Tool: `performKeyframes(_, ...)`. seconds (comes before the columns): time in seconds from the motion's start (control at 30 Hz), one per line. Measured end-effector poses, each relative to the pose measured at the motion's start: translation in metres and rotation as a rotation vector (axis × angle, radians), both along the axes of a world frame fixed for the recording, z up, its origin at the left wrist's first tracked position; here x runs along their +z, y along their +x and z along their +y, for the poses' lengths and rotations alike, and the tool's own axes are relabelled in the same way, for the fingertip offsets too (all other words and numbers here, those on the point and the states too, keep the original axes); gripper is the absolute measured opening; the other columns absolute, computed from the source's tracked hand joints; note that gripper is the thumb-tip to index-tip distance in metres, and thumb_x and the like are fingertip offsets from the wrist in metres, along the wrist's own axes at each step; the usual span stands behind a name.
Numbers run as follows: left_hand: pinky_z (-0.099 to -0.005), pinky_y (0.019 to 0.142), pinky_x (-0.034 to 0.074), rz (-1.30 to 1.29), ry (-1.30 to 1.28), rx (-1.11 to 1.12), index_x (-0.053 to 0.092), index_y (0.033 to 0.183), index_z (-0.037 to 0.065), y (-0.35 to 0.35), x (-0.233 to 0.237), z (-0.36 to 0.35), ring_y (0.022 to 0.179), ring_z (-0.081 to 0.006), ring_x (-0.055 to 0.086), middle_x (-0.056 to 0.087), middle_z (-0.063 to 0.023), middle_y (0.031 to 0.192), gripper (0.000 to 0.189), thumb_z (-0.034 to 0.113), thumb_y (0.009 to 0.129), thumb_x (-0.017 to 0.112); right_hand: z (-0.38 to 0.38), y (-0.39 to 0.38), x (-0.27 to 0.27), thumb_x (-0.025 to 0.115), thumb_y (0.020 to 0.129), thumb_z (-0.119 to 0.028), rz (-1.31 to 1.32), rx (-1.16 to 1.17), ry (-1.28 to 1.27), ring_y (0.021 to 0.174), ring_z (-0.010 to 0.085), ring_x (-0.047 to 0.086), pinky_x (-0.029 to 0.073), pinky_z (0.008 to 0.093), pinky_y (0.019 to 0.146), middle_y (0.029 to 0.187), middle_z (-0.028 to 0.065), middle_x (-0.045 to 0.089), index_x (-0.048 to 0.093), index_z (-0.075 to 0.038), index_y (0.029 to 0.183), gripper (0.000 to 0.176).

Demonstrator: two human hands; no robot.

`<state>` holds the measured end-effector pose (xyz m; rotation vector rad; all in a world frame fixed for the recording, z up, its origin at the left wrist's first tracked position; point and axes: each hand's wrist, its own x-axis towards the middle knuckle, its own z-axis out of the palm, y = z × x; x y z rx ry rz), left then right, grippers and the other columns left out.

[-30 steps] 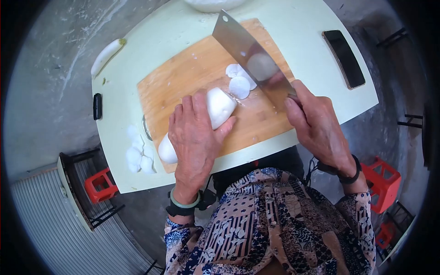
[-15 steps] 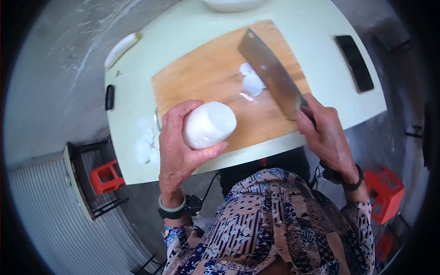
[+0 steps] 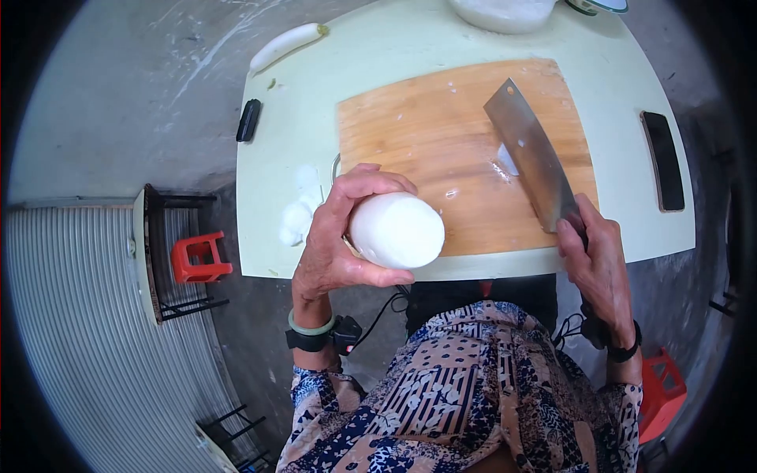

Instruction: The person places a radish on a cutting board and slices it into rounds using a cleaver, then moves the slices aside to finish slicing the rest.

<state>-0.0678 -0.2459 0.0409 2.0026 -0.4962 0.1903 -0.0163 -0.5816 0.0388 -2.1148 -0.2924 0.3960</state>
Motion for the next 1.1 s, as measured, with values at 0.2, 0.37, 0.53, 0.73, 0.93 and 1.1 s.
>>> performKeyframes(0.2,-0.0533,0.116,0.031,-0.004,-0.004,-0.003,0.054,0.128,0.012,0.000,-0.001,0.002,0.111,-0.0276,0.068,0.072,-0.0109,0.110,0.089,0.039,0.057,0.100,0.002,-0.001,0.000,0.057,0.102,-0.011,0.003,0.010,-0.017,0.057,0.0285,0.039,0.038,0.0405,0.056,0.065,0.0185,0.046,0.053,0.004,0.105,0.016)
performKeyframes(0.37,-0.0507,0.113,0.036,-0.013,0.029,-0.011,0.054,0.128,0.011,0.003,0.000,0.000,0.111,-0.0275,0.067,0.071,-0.0116,0.111,0.089,0.037,0.057,0.100,-0.002,-0.001,-0.006,0.057,0.101,-0.010,-0.004,0.006,-0.013,0.058,0.0274,0.039,0.038,0.0398,0.056,0.065,0.0184,0.046,0.053,0.004,0.106,0.016)
performKeyframes(0.53,-0.0452,0.104,0.046,0.012,-0.044,-0.020,0.054,0.130,0.010,0.003,-0.003,-0.007,0.111,-0.0292,0.067,0.069,-0.0132,0.114,0.088,0.033,0.058,0.100,-0.008,-0.001,-0.004,0.057,0.101,-0.009,0.055,-0.051,0.008,0.059,0.0198,0.037,0.037,0.0366,0.055,0.065,0.0153,0.043,0.052,0.005,0.105,0.015)
performKeyframes(0.73,-0.0419,0.098,0.048,0.055,0.270,0.261,0.062,0.129,0.009,0.014,0.003,-0.051,0.111,-0.0298,0.065,0.070,-0.0116,0.119,0.075,0.027,0.064,0.094,-0.031,0.001,-0.011,0.058,0.098,-0.007,-0.032,-0.219,-0.002,0.063,0.0137,0.035,0.036,0.0325,0.055,0.066,0.0091,0.042,0.053,0.006,0.107,0.016)
performKeyframes(0.93,-0.0431,0.092,0.051,-0.015,0.533,0.303,0.063,0.129,0.009,0.035,-0.006,-0.082,0.105,-0.0337,0.066,0.068,-0.0140,0.116,0.068,0.024,0.069,0.089,-0.032,-0.005,-0.002,0.058,0.095,-0.005,0.092,-0.270,0.070,0.064,0.0078,0.039,0.035,0.0277,0.055,0.066,0.0024,0.047,0.055,0.005,0.111,0.019)
performKeyframes(1.1,-0.0452,0.090,0.049,0.017,0.692,0.348,0.062,0.131,0.009,0.038,-0.012,-0.090,0.099,-0.0337,0.064,0.065,-0.0130,0.104,0.066,0.024,0.071,0.087,-0.031,-0.008,0.000,0.058,0.096,-0.005,0.166,-0.291,0.086,0.062,0.0056,0.042,0.037,0.0250,0.054,0.068,-0.0007,0.051,0.057,0.003,0.112,0.019)
